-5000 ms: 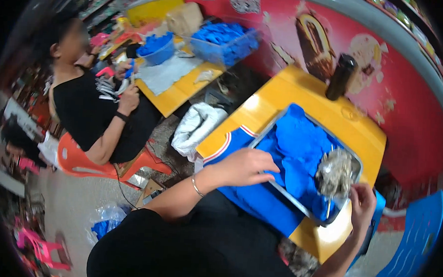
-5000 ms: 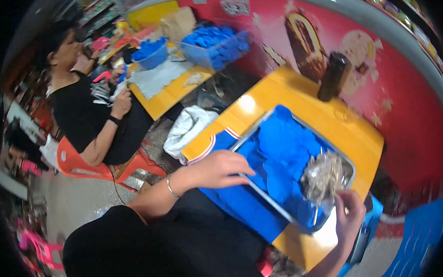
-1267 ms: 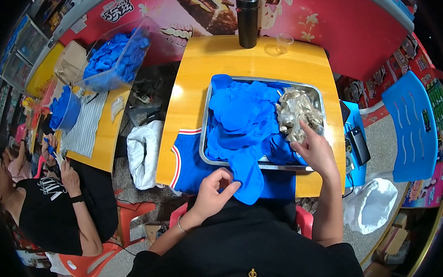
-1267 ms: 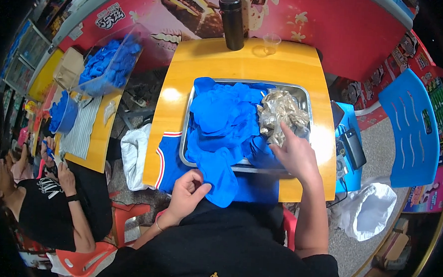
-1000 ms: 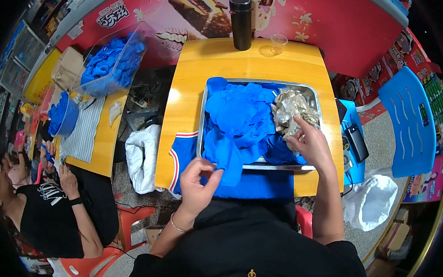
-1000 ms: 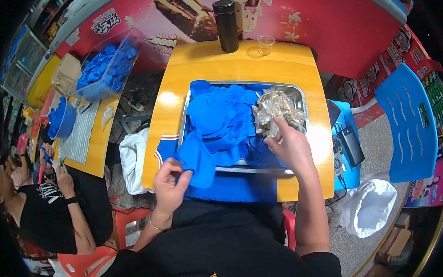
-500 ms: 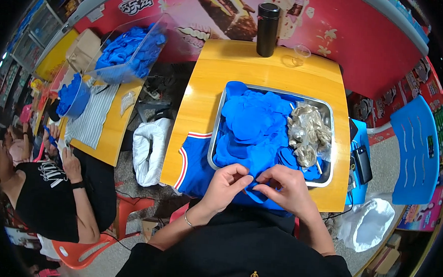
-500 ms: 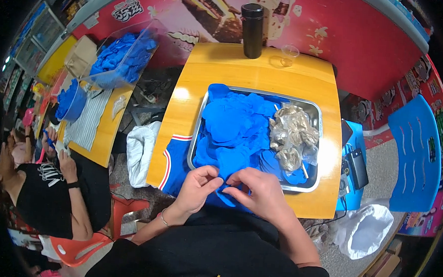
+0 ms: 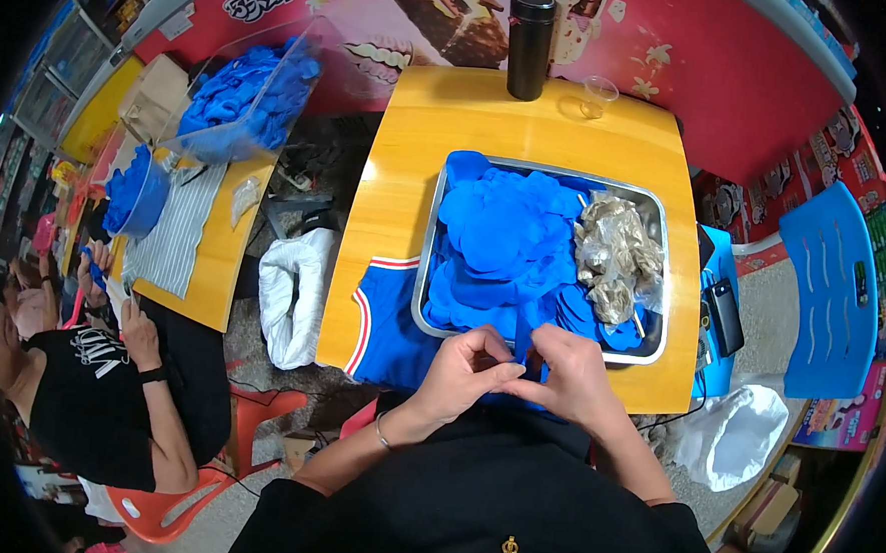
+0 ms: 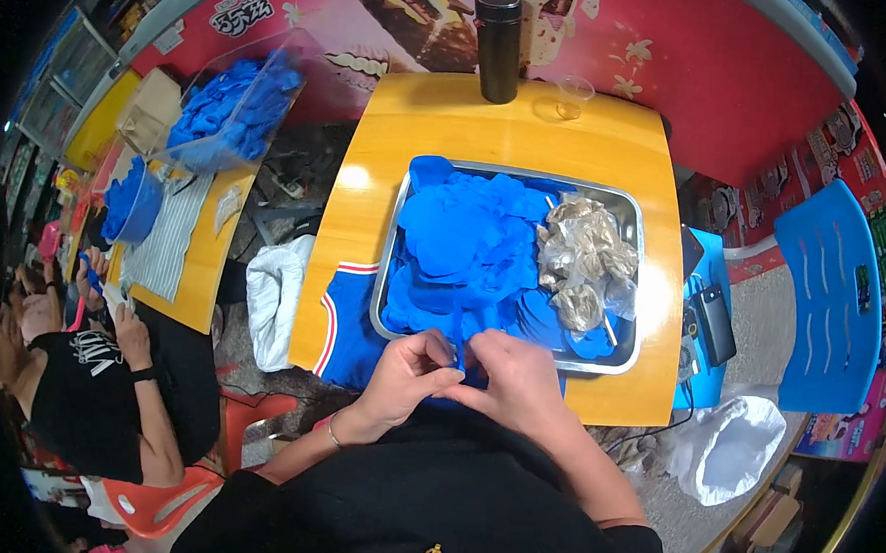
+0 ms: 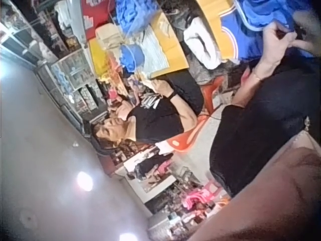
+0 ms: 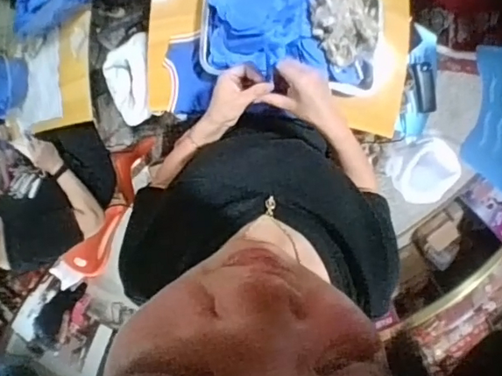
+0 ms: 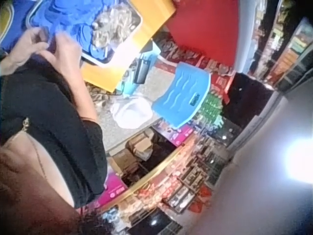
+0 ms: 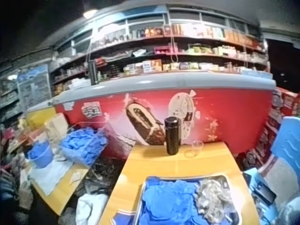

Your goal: Assembling items by placing brown fibrous material onto blue fabric cutouts on a tray.

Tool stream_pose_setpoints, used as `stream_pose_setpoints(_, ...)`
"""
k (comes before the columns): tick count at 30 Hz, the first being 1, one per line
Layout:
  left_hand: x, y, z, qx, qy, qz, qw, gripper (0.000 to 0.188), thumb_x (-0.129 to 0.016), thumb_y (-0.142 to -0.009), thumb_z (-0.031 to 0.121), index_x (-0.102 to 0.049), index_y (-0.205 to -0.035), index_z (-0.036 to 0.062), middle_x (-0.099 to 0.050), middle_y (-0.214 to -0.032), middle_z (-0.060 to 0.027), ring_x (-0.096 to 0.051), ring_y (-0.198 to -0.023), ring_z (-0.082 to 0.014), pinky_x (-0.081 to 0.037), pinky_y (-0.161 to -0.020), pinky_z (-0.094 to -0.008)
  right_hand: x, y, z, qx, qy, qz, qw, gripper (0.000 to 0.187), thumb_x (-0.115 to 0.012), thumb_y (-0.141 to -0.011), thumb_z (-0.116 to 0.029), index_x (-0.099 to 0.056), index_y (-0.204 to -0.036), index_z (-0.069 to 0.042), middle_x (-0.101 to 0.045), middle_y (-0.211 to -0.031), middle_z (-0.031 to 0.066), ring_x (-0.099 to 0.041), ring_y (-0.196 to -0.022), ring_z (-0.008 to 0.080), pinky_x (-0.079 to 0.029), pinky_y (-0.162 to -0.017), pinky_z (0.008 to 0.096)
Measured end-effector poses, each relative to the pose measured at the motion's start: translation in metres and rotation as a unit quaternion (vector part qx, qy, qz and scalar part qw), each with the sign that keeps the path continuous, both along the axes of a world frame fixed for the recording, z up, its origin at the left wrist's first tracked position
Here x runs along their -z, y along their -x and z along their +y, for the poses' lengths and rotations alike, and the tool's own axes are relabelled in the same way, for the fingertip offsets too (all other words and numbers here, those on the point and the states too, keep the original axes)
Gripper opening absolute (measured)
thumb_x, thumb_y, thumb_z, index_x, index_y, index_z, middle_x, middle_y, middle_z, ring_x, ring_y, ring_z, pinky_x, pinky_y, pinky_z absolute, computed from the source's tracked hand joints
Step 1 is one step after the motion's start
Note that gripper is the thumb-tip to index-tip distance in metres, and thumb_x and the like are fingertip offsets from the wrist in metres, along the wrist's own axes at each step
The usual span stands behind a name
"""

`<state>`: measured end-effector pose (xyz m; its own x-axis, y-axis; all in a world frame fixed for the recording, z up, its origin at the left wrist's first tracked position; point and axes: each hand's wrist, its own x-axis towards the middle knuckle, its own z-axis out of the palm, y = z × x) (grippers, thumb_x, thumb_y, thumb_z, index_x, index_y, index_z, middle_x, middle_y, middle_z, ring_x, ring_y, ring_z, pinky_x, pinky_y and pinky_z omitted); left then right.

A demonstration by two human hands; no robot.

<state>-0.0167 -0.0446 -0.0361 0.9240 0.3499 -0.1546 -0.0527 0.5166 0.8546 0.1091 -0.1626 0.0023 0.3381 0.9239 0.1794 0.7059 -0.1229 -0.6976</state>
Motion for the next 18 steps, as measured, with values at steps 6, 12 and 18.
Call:
stream_pose_setpoints(6,0.006,0.003,-0.006,-0.032,0.07,-0.005,0.997,0.013,-0.068,-0.075,-0.001,-0.056,-0.075,0.0038,-0.058,-0.076,-0.001,-0.055,-0.073,-0.0073,-0.045,-0.069,-0.0223,0.004,0.01,0.002,0.003,-0.025,0.054,0.998,0.025,-0.074,-0.068,-0.015,-0.055,-0.078,-0.003,-0.055,-0.07,0.0078,-0.057,-0.06,0.0209,-0.045,-0.051,0.0294)
stream_pose_setpoints(12,0.008,0.007,-0.01,-0.039,0.085,-0.025,0.995,0.014,-0.069,-0.076,0.0,-0.063,-0.088,0.0043,-0.064,-0.087,-0.0038,-0.059,-0.081,-0.0101,-0.046,-0.075,-0.0236,0.003,0.011,-0.001,0.007,-0.055,0.113,0.992,0.015,-0.068,-0.069,-0.006,-0.058,-0.077,0.0,-0.057,-0.072,0.0075,-0.057,-0.06,0.017,-0.045,-0.051,0.0255)
stream_pose_setpoints(18,0.005,0.006,-0.01,-0.074,0.097,0.002,0.993,0.014,-0.068,-0.077,0.001,-0.062,-0.089,0.0047,-0.063,-0.087,-0.0032,-0.059,-0.08,-0.0105,-0.046,-0.075,-0.0245,0.007,0.012,-0.005,0.053,-0.075,0.168,0.981,0.006,-0.06,-0.074,-0.005,-0.059,-0.078,0.0,-0.058,-0.072,0.0081,-0.057,-0.06,0.017,-0.045,-0.052,0.0255)
